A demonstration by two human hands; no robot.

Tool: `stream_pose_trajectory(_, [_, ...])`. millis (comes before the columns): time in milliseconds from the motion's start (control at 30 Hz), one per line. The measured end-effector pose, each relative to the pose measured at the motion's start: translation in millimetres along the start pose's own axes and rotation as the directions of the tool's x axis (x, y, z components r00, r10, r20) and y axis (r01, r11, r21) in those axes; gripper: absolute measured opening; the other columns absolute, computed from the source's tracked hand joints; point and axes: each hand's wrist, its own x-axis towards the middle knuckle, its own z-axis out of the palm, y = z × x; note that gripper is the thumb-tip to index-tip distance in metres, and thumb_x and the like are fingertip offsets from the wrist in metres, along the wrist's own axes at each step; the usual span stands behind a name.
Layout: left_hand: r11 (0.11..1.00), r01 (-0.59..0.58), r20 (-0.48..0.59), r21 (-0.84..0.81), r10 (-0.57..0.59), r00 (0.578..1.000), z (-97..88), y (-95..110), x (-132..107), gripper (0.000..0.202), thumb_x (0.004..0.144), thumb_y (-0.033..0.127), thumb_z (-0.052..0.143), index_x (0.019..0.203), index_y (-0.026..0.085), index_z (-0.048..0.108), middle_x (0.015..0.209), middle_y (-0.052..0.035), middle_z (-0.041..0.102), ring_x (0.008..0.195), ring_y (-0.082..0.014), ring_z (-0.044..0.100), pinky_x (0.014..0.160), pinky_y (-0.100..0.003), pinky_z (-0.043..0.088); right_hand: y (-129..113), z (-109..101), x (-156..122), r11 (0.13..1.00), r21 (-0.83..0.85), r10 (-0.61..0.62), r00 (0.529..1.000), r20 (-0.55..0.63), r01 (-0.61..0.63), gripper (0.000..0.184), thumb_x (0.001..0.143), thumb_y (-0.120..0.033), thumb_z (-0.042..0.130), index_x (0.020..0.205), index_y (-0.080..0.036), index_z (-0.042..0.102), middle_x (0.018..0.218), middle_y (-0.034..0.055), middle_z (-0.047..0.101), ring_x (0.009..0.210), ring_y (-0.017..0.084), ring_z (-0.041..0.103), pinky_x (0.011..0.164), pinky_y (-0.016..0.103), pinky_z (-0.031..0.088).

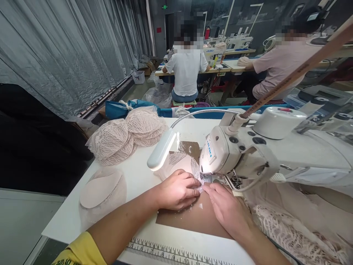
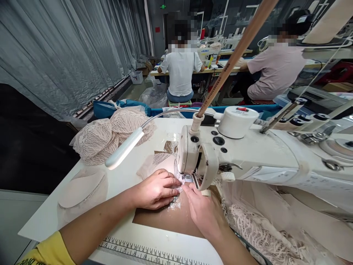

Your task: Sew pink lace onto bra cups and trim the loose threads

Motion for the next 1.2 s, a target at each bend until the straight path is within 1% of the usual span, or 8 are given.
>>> stream_pose_trajectory(67, [1.000,0.002,-0.012,-0.006,-0.002,1.000,-0.2,1,0,0.028,0.095,0.030,0.044,0.111,0.016,0.063,0.123,-0.0071,0.062,0.108,-0.0204,0.053,0.096,-0.036,0.036,-1,-3,0,0.999,0.017,-0.046,0.999,0.014,0.046,0.041,0.086,-0.007,0.036,0.106,-0.017,0.069,0.090,0.0059,0.071,0.072,0.016,0.063,0.058,0.025,0.048])
stream_pose_trajectory(167, [1.000,0.019,-0.025,-0.006,-0.019,1.000,0.5,1,1,0.029,0.096,0.028,0.043,0.114,0.016,0.061,0.122,-0.0066,0.063,0.108,-0.0198,0.053,0.096,-0.035,0.036,-1,-2,-1,0.997,-0.015,-0.072,0.997,0.009,0.072,0.040,0.084,-0.006,0.038,0.107,-0.015,0.069,0.088,0.0053,0.070,0.068,0.016,0.062,0.055,0.026,0.047])
stream_pose_trajectory(333, [0.998,0.058,-0.035,0.007,-0.058,0.998,2.0,-3,2,0.029,0.095,0.027,0.042,0.114,0.016,0.062,0.124,-0.0060,0.063,0.107,-0.0204,0.053,0.096,-0.036,0.037,-1,5,-1,0.994,-0.087,-0.061,0.998,-0.015,0.059,0.042,0.082,-0.005,0.039,0.110,-0.015,0.069,0.091,0.0060,0.071,0.067,0.016,0.062,0.052,0.025,0.047])
stream_pose_trajectory(533, [0.994,0.112,-0.048,0.022,-0.110,0.993,2.4,-8,3,0.031,0.093,0.026,0.043,0.119,0.016,0.059,0.125,-0.0084,0.061,0.108,-0.0218,0.052,0.095,-0.038,0.038,-2,6,2,0.987,-0.151,-0.060,0.998,-0.021,0.056,0.043,0.083,-0.004,0.038,0.111,-0.014,0.069,0.091,0.0079,0.072,0.061,0.015,0.061,0.042,0.024,0.043])
stream_pose_trajectory(767, [0.970,0.236,-0.125,0.056,-0.227,0.966,9.8,-15,1,0.030,0.091,0.026,0.046,0.115,0.020,0.061,0.126,-0.0096,0.060,0.113,-0.0243,0.051,0.095,-0.041,0.039,2,6,1,0.996,-0.065,-0.064,0.997,-0.039,0.062,0.038,0.091,-0.013,0.036,0.109,-0.014,0.069,0.090,0.0078,0.071,0.068,0.016,0.065,0.055,0.024,0.050])
stream_pose_trajectory(967, [0.946,0.312,-0.191,0.083,-0.292,0.937,11.9,-21,-1,0.030,0.088,0.023,0.047,0.114,0.019,0.062,0.126,-0.0085,0.059,0.114,-0.0256,0.049,0.094,-0.040,0.040,7,9,-2,0.996,-0.021,-0.083,0.996,0.043,0.084,0.034,0.093,-0.018,0.037,0.116,-0.016,0.062,0.095,0.0073,0.070,0.061,0.014,0.064,0.058,0.024,0.051])
stream_pose_trajectory(1100, [0.911,0.398,-0.237,0.107,-0.365,0.900,13.1,-25,-3,0.028,0.089,0.025,0.046,0.111,0.019,0.064,0.123,-0.0082,0.060,0.112,-0.0267,0.050,0.093,-0.042,0.040,11,11,-4,0.994,0.008,-0.108,0.994,-0.022,0.108,0.033,0.095,-0.021,0.035,0.113,-0.017,0.063,0.092,0.0075,0.070,0.061,0.014,0.065,0.063,0.025,0.052])
stream_pose_trajectory(1200, [0.872,0.472,-0.207,0.127,-0.442,0.873,10.8,-26,-4,0.028,0.088,0.026,0.049,0.111,0.021,0.063,0.121,-0.0087,0.059,0.112,-0.0278,0.050,0.091,-0.043,0.041,20,17,-5,0.981,0.031,-0.187,0.980,-0.065,0.190,0.030,0.093,-0.025,0.042,0.112,-0.019,0.064,0.093,0.0067,0.071,0.067,0.016,0.067,0.065,0.026,0.052])
